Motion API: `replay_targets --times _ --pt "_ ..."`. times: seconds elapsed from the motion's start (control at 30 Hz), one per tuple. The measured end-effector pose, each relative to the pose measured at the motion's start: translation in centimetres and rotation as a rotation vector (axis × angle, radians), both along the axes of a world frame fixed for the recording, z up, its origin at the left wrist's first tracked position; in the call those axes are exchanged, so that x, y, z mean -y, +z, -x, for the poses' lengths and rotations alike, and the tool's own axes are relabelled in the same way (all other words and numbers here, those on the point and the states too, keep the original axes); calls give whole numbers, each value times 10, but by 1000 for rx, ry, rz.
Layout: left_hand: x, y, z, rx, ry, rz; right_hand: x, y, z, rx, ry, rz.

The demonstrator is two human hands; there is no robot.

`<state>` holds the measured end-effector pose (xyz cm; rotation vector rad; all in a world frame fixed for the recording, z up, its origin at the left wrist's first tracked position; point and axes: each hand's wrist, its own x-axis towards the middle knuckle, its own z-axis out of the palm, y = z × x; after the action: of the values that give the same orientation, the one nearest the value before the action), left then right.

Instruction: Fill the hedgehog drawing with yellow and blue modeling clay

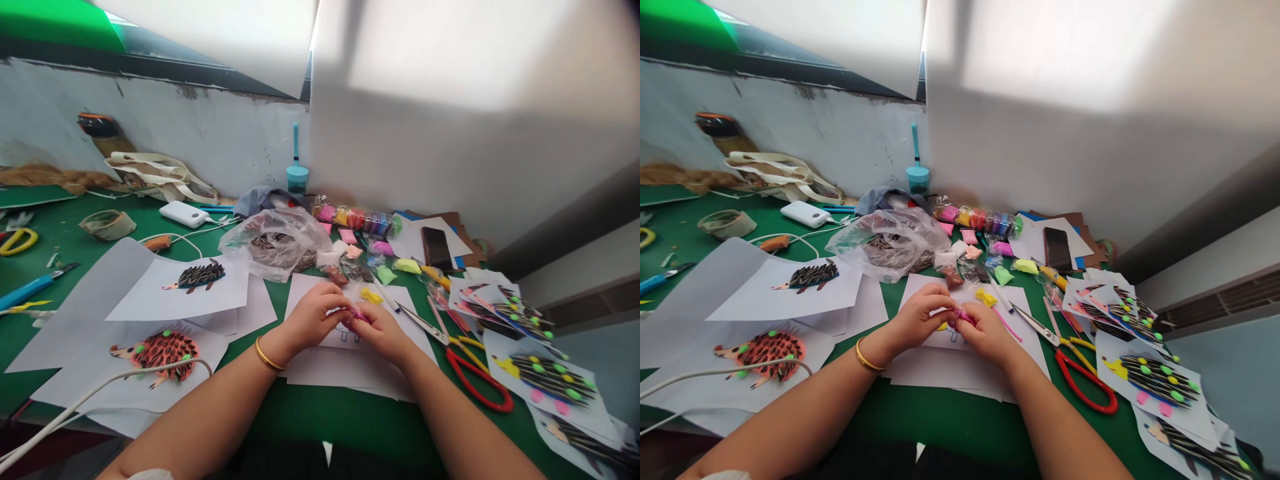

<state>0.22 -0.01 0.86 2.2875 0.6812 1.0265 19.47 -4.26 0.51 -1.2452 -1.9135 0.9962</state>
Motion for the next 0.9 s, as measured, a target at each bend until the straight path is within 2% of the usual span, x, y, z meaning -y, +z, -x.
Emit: replay_targets --times 0.1,0.2,0.37,0.5,0.57,0.63,0.8,0.9 --pt "3 0 -2 -23 40 -28 -1 1 1 -8 6 -1" --pt "5 -2 -4 36 96 47 -2 2 1 -37 -10 -9" --pt "3 -3 -7 213 174 278 -2 4 0 -40 -40 5" --pt "2 -1 -6 393 144 549 -2 3 -1 -45 -38 2" --pt "2 2 -6 442 124 631 -2 2 -2 -49 -34 1" --pt "2 3 -5 439 117 617 -2 0 -3 -50 -37 -2" --pt "1 3 -3 278 92 373 -3 -2 -3 -48 -46 -5" --pt "1 0 -4 230 88 326 -3 -2 -2 -53 -33 -9"
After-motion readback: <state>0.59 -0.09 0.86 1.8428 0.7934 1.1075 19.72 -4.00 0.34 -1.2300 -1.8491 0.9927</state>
